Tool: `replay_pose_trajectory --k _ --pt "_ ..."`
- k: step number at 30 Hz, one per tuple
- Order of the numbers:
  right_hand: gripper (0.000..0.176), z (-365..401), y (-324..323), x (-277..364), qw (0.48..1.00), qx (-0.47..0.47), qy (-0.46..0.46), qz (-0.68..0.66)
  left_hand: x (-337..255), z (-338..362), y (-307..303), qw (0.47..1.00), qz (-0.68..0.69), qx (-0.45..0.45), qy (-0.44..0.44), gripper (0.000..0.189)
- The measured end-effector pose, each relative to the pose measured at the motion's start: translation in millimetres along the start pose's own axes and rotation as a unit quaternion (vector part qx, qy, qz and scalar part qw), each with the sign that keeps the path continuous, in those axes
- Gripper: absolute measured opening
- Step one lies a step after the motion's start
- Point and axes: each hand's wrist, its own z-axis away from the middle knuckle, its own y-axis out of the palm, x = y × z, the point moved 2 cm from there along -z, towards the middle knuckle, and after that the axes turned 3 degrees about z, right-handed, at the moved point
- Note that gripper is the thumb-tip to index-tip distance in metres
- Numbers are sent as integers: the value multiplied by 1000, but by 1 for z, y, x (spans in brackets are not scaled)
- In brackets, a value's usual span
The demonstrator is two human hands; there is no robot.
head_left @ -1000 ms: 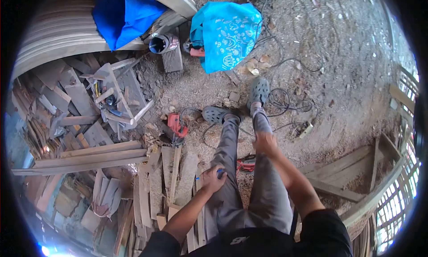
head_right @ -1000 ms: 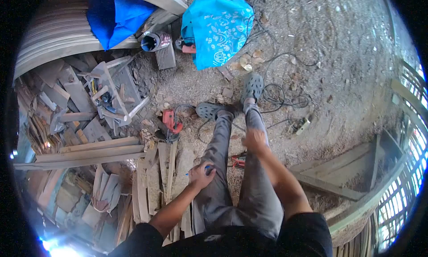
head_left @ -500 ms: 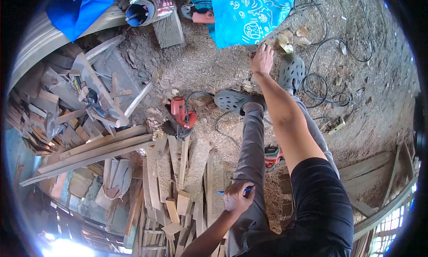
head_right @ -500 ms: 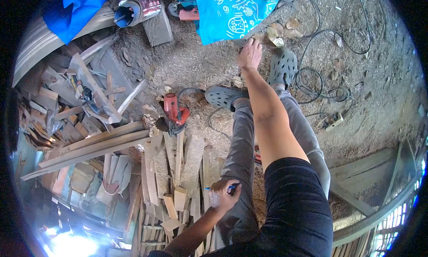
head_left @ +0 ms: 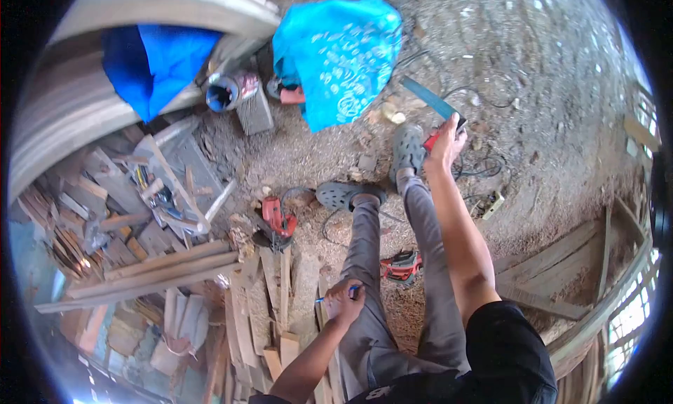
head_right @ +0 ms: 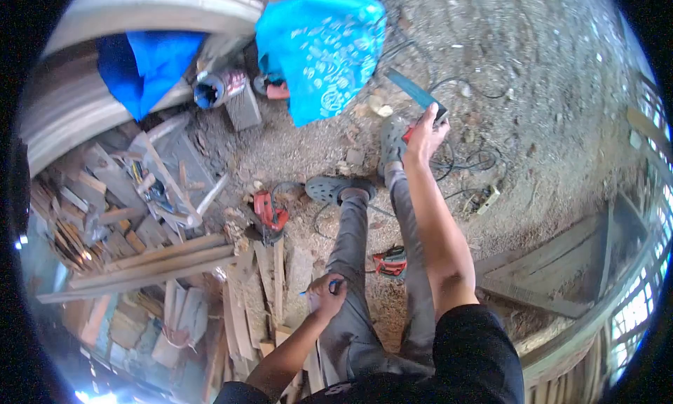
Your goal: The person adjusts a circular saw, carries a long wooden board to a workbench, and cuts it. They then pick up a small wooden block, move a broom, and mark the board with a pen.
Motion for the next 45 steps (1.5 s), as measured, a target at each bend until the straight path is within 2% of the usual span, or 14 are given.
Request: replay_pose_trajectory --k 7,9,11,13,15,17,19,22,25,30,37,41,43,45 --pt "27 16 -111 205 993 -101 -40 36 -46 6 -96 988 -128 -64 57 17" --pt "19 54 -146 268 994 -67 -78 31 -109 12 -128 975 -94 -115 163 22" --pt "14 90 -169 317 979 -34 -187 75 -188 11 -150 988 -30 -76 131 29" --pt "6 138 -184 361 899 -56 -392 185 -245 -10 -145 961 45 -74 262 39" --pt "14 194 -193 377 919 17 -391 50 -306 -17 -133 907 361 181 119 52" --pt "24 265 -213 399 875 28 -458 153 -386 31 -135 802 527 270 86 61" --pt "24 330 -222 390 873 9 -460 164 -415 70 -136 769 559 308 39 61" --pt "36 423 -251 369 807 -83 -507 292 -397 112 -131 877 379 280 97 45" --pt "48 486 -272 321 866 -98 -431 235 -368 183 -126 883 370 223 184 39" --pt "59 580 -332 264 879 -208 -389 182 -340 263 -97 899 152 291 292 49" --pt "23 686 -441 191 862 -409 -290 71 -268 426 -10 847 49 449 280 60" --pt "19 751 -493 174 803 -518 -295 17 -222 516 12 788 -34 552 271 62" --pt "26 775 -527 142 760 -566 -289 134 -197 566 35 768 -74 582 258 60" --pt "27 801 -558 120 767 -572 -271 102 -170 618 52 728 -156 589 314 64"
